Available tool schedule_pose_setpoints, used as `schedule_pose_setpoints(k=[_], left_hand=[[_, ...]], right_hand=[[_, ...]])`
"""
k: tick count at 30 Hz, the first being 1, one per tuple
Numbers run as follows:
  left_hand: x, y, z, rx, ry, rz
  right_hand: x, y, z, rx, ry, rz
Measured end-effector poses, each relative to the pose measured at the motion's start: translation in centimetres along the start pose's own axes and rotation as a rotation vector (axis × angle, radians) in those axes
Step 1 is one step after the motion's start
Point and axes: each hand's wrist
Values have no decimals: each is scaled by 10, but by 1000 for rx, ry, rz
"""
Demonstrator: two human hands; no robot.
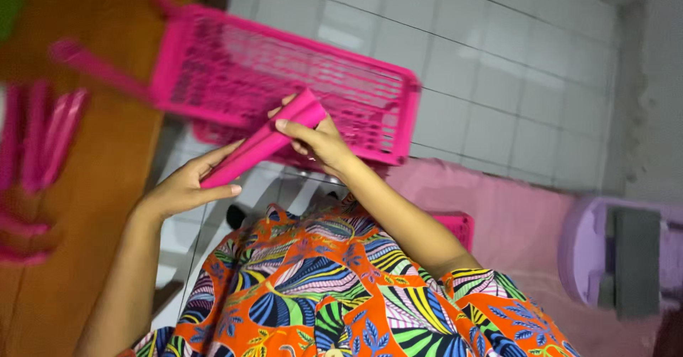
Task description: The person disassembles a pink plastic shelving unit by removing curved handles and vertical support poles from the top shelf, then detaches the top shelf tray and places it on the floor. The person continues to remove additional poles from the remaining structure.
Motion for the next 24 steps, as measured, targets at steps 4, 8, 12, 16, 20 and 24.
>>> schedule_pose_setpoints(k=[4,8,12,16,20,24], left_hand=[[-74,-29,36,25,-124,-60],[-142,-49,95,109,-254,-292],[-215,-71,176,155,-542,-514],[-282,-83,261,200,-282,-825],[-337,-79,317,293,-591,-1018],[-356,-65,353,229,-757,-1243]], right_hand=[[13,75,-40,-104,138,84],[30,147,-94,-234,107,269],[54,202,-145,-318,309,306],[84,241,-198,-346,366,411],[102,260,-242,-352,404,466],[105,264,-265,-409,428,490]])
Point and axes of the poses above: each hand's wrist, its own x-axis towards the middle knuckle, its own y-axis out of the palm, z = x × y, and after that the axes turned 1 degree about z, right-handed
